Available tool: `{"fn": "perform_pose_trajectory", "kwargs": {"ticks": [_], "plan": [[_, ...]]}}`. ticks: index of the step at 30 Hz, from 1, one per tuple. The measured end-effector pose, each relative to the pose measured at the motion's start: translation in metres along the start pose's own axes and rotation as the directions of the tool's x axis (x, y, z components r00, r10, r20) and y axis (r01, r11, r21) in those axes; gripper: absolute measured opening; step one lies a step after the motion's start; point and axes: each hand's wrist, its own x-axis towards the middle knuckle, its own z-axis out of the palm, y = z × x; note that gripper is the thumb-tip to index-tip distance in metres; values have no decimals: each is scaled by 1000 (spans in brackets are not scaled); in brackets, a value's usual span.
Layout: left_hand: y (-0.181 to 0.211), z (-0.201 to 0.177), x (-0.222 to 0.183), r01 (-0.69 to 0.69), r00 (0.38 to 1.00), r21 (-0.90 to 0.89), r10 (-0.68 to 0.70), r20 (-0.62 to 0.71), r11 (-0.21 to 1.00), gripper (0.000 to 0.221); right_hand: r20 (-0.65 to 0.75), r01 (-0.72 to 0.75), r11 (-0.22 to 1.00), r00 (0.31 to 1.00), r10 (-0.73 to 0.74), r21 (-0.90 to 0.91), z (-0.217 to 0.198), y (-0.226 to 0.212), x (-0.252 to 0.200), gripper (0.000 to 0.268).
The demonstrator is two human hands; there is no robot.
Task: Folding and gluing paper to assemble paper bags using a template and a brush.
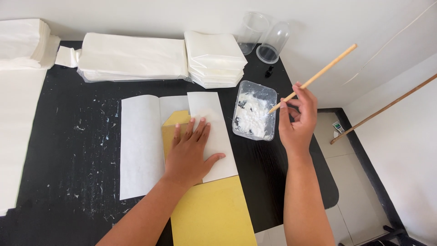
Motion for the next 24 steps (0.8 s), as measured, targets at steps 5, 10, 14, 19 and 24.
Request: {"fn": "perform_pose_trajectory", "kwargs": {"ticks": [5,10,14,19,24], "plan": [[6,-10,-6,95,995,28,-96,14,995,81,-39,-1,999,999,-1,-54,-1,-3,-2,43],[5,-11,-5,95,995,45,-96,27,994,80,-38,9,1000,999,-8,25,0,6,-3,44],[5,-10,-5,97,995,44,-98,35,994,80,-6,-28,992,1000,29,119,7,-1,-6,47],[5,-8,-5,94,995,52,-96,25,994,80,3,-10,993,1000,10,116,5,-6,-4,47],[3,-7,-5,91,996,46,-91,16,995,80,-68,26,990,998,-17,138,5,-1,-5,49]]}}
